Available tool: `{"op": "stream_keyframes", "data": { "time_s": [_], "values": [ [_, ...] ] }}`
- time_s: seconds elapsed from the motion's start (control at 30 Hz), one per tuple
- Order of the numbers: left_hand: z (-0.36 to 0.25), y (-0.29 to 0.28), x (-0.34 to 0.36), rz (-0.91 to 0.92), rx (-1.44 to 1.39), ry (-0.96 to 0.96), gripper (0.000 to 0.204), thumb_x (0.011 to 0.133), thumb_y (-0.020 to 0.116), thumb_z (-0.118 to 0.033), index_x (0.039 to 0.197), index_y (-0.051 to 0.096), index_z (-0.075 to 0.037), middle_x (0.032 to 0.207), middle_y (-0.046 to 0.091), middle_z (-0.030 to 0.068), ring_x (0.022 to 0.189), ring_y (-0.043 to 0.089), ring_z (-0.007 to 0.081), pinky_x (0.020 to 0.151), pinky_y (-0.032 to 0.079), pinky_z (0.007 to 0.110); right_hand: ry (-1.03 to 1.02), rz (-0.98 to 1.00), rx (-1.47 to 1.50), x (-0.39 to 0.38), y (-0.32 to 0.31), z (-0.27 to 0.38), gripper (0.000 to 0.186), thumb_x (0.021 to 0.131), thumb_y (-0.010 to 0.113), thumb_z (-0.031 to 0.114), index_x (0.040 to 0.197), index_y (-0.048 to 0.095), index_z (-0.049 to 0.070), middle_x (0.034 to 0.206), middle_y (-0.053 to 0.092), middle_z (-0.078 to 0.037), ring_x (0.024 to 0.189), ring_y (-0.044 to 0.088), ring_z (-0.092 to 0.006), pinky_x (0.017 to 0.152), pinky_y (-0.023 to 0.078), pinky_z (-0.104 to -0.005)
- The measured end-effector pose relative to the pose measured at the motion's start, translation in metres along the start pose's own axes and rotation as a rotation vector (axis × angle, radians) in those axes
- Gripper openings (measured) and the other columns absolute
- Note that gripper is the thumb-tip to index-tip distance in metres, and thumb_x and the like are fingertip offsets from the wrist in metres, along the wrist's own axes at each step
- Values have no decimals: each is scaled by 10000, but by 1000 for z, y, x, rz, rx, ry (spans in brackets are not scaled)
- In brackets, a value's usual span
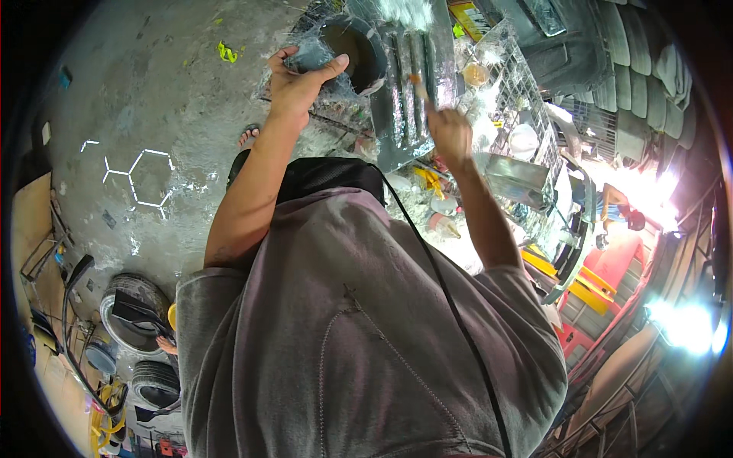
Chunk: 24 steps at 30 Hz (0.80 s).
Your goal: Painting a car bumper part with a brush in an auto repair shop environment.
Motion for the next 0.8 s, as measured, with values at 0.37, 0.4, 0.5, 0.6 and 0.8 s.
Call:
{"op": "stream_keyframes", "data": {
  "time_s": [0.37, 0.4, 0.5, 0.6, 0.8],
  "values": [
    [-8, 0, -3, 2, 25, -15, 928, 601, 947, -172, 1236, 280, -55, 1060, 596, 162, 932, 613, 196, 815, 528, 305, 298, 308, 490, -4, -32, -17, 107, 835, 655, 139, 926, 708, 121, 830, 687, -123, 687, 664, -320, 616, 537, -390],
    [-9, 2, -3, -6, 21, -15, 928, 601, 947, -172, 1236, 280, -55, 1060, 596, 162, 932, 613, 196, 815, 528, 305, 290, 354, 474, 13, -22, -25, 111, 837, 656, 125, 936, 704, 119, 845, 688, -121, 714, 668, -293, 645, 533, -374],
    [-10, 3, -5, -23, 94, -2, 927, 603, 947, -172, 1231, 275, -56, 1053, 595, 163, 926, 615, 197, 803, 532, 306, 186, 374, 449, 70, -8, -38, 95, 846, 634, 137, 928, 678, 121, 867, 691, -124, 766, 678, -314, 669, 546, -398],
    [-11, 5, -9, 4, -36, 59, 892, 618, 938, -135, 1201, 271, -34, 1023, 604, 159, 870, 628, 190, 750, 543, 299, 106, 339, 361, 127, -19, -33, 87, 857, 622, 135, 930, 663, 109, 916, 692, -130, 780, 679, -320, 707, 555, -405],
    [3, 2, -4, 120, -232, 128, 886, 624, 929, -108, 1204, 264, -30, 1002, 614, 151, 835, 635, 186, 740, 540, 293, 87, 12, 251, 172, -23, -48, 127, 873, 617, 145, 970, 688, 186, 903, 670, -113, 823, 651, -321, 715, 542, -407]
  ]
}}
Point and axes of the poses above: each hand's wrist, its own x-axis towards the middle knuckle, its own y-axis out of the palm, z = x × y, the point moved 1 cm from there along x, towards the middle knuckle
